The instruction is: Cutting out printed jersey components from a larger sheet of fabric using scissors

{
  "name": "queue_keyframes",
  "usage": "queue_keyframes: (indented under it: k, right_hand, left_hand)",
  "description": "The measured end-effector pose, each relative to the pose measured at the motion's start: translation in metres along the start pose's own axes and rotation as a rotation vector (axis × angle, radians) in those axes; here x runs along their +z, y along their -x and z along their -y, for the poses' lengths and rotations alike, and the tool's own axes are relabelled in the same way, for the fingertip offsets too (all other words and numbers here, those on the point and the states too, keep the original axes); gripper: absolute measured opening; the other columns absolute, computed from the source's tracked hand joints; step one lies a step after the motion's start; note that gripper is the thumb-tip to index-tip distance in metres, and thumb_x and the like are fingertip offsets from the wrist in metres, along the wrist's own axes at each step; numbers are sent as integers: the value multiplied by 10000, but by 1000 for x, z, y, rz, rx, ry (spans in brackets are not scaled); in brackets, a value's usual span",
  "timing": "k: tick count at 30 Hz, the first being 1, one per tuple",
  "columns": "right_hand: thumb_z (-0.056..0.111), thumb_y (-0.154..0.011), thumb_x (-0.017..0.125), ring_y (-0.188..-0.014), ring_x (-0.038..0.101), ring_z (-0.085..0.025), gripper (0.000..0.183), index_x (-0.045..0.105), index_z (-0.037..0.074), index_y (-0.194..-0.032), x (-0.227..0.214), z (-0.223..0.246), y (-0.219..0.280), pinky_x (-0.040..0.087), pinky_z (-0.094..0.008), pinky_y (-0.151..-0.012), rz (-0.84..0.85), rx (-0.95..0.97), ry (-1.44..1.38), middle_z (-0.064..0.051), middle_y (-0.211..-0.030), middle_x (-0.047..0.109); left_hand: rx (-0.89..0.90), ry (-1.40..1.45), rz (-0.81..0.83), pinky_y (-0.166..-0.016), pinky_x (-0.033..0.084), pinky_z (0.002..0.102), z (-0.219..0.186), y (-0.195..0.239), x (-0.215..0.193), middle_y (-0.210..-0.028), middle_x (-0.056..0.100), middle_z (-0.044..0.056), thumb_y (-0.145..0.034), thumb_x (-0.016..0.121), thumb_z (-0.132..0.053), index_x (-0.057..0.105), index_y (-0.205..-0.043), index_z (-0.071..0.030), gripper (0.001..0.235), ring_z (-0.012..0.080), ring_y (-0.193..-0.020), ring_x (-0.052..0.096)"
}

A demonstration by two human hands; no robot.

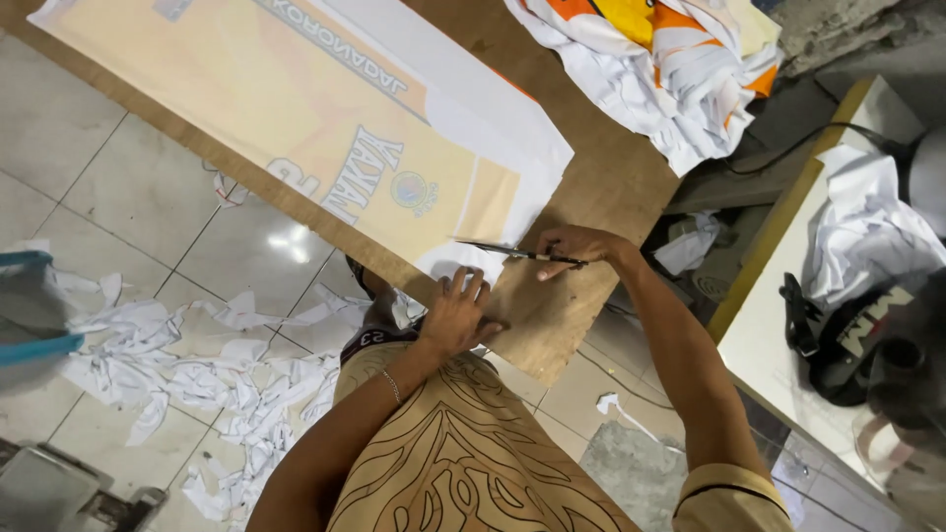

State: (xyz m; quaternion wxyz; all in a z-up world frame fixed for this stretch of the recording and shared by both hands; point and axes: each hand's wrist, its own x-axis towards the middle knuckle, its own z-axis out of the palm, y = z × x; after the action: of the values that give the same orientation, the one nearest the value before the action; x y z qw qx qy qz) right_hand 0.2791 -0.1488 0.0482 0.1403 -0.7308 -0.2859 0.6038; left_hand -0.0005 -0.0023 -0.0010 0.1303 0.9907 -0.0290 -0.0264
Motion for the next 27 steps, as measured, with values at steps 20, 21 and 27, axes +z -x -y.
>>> queue_keyframes:
  k: [20,21,27]
  right_hand:
    - [497,-626,974,-842,662,-300,797,688,57,-1227,-44,53,-29,524,-403,-737,168,22,280,-199,-979,703]
    - [502,-623,973,-1022,679,-356,815,681,64,-1246,-46,56,-35,541,-462,-889,186,-1,305,-234,-1160,700]
    - [436,-651,980,-1000,653,-312,724,698,69,-1209,-53,79,-35,525,-419,-907,208,-24,323,-198,-1155,693]
  left_hand:
    - [-140,-36,-22,-1059,379,573,-21,2,-5,-1432,429,142,-934,505,-669,541,-1342,-83,715,392,-1404,336]
    - [-142,-21,-42,-1064,375,576,-21,2,-3,-1435,431,149,-948,475,-675,543,-1341,-75,722,397,-1408,337]
    - [-173,-30,-77,-1071,376,565,-24,1,7,-1419,440,128,-931,451,-706,549,-1328,-91,739,373,-1405,343]
